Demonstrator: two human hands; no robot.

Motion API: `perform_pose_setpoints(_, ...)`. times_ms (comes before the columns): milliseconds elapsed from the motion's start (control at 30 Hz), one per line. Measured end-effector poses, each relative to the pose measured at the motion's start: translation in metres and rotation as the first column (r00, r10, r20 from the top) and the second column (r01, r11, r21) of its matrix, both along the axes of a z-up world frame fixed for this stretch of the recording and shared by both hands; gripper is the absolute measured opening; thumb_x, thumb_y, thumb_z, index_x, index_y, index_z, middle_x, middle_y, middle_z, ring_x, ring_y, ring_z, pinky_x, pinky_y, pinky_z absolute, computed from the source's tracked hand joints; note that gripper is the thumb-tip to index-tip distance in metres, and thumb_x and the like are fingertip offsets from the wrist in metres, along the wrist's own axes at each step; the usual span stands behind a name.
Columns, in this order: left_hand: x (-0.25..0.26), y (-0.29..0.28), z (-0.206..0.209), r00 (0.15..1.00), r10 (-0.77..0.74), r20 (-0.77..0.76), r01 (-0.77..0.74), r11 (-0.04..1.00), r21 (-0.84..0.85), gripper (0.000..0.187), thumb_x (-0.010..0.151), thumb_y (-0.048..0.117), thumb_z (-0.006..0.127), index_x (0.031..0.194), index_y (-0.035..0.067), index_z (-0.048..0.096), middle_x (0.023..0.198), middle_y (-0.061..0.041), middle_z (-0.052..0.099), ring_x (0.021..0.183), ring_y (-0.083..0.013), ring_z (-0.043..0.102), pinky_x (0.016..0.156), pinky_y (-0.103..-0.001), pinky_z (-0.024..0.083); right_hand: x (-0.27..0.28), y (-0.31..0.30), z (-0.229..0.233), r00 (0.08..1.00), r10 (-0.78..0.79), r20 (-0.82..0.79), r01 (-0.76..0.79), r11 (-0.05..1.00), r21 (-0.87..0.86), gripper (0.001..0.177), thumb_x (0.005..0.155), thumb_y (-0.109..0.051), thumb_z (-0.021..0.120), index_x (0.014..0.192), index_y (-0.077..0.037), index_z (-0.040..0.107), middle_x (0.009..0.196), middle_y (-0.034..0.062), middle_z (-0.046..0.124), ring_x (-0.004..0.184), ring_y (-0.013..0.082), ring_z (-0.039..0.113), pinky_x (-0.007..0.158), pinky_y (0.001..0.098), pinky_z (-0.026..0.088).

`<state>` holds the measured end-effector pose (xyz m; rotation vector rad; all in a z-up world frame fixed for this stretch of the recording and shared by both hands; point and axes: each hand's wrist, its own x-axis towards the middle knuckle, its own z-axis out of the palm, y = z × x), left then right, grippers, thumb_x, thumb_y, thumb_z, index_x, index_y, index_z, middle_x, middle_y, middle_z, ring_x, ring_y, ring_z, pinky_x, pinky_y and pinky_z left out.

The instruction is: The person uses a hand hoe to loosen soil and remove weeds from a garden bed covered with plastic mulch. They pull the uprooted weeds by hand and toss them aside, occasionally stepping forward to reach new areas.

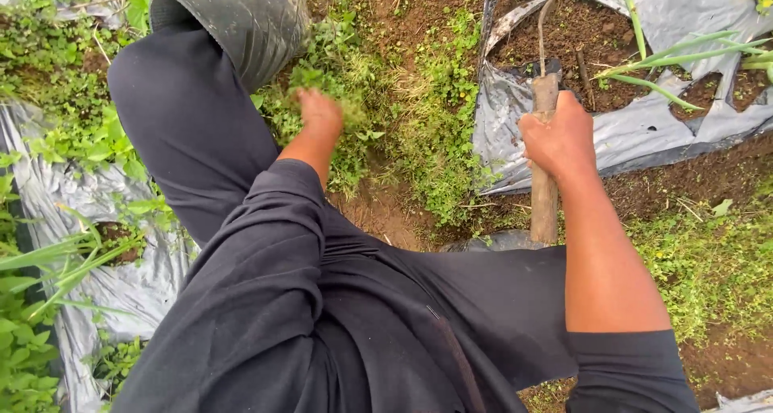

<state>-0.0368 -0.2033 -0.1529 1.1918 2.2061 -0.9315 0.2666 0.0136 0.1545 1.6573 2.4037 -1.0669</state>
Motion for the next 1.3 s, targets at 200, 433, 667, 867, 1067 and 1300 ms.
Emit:
perform_pose_setpoints(200, 0.038, 0.047, 0.146, 0.905, -0.247, 0.345, 0.089, 0.906, 0.414, 0.071, 0.089, 0.024, 0.05, 0.156, 0.025, 0.027, 0.167, -0.017, 0.003, 0.151, -0.0434, -0.005, 0.117, -0.072, 0.003, -0.023, -0.035, 0.044, 0.971, -0.019, 0.24, 0.035, 0.997, -0.062, 0.015, 0.098, -0.018, 0.054, 0.109, -0.008, 0.05, 0.096, 0.0133, 0.055, 0.07, 0.0289, 0.062, 0.056, 0.0461, 0.056)
perform_pose_setpoints(433, 0.047, 0.027, 0.074, 0.949, -0.246, 0.199, 0.242, 0.969, 0.044, 0.071, 0.089, 0.03, 0.069, 0.154, 0.034, 0.041, 0.166, -0.006, 0.03, 0.153, -0.0416, 0.012, 0.115, -0.077, 0.011, 0.014, -0.037, 0.017, 0.996, -0.034, 0.087, 0.041, 0.996, -0.08, 0.035, 0.084, -0.004, 0.054, 0.115, 0.01, 0.056, 0.077, 0.0243, 0.059, 0.054, 0.0364, 0.064, 0.053, 0.0489, 0.054)
perform_pose_setpoints(667, 0.021, 0.082, 0.099, 0.96, -0.188, 0.206, 0.087, 0.905, 0.416, 0.067, 0.084, 0.021, 0.052, 0.151, 0.015, 0.045, 0.156, -0.016, 0.041, 0.147, -0.0365, 0.027, 0.119, -0.068, 0.009, -0.009, -0.04, 0.03, 0.985, -0.092, 0.146, 0.104, 0.992, -0.076, 0.029, 0.087, -0.008, 0.057, 0.113, 0.004, 0.058, 0.077, 0.0218, 0.061, 0.058, 0.0356, 0.067, 0.06, 0.0477, 0.057)
perform_pose_setpoints(867, 0.004, 0.108, 0.054, 0.937, -0.257, 0.237, 0.142, 0.899, 0.413, 0.077, 0.096, 0.006, 0.049, 0.164, 0.016, 0.014, 0.17, -0.012, 0.014, 0.155, -0.0322, 0.0, 0.125, -0.058, 0.011, -0.03, -0.041, 0.042, 0.976, -0.11, 0.186, 0.13, 0.986, -0.102, 0.027, 0.085, -0.012, 0.057, 0.107, 0.003, 0.058, 0.073, 0.0225, 0.062, 0.062, 0.0362, 0.069, 0.063, 0.0507, 0.055)
perform_pose_setpoints(1067, -0.002, 0.062, 0.046, 0.954, -0.2, 0.223, 0.171, 0.975, 0.142, 0.056, 0.103, 0.022, 0.035, 0.158, 0.029, 0.031, 0.168, 0.0, 0.019, 0.153, -0.0388, 0.01, 0.12, -0.066, 0.02, -0.03, -0.034, 0.039, 0.981, -0.093, 0.172, 0.113, 0.987, -0.114, 0.025, 0.088, -0.007, 0.055, 0.11, 0.003, 0.058, 0.07, 0.018, 0.057, 0.053, 0.0305, 0.061, 0.059, 0.0457, 0.053)
perform_pose_setpoints(1300, -0.009, 0.021, 0.012, 0.984, 0.093, 0.149, -0.089, 0.995, -0.035, 0.047, 0.106, 0.037, 0.036, 0.135, 0.016, 0.067, 0.156, -0.012, 0.046, 0.148, -0.0501, 0.016, 0.119, -0.059, 0.025, -0.022, -0.023, 0.029, 0.987, -0.039, 0.153, 0.057, 0.992, -0.116, 0.031, 0.083, -0.016, 0.057, 0.108, 0.002, 0.055, 0.065, 0.0176, 0.065, 0.05, 0.028, 0.067, 0.052, 0.0416, 0.055)
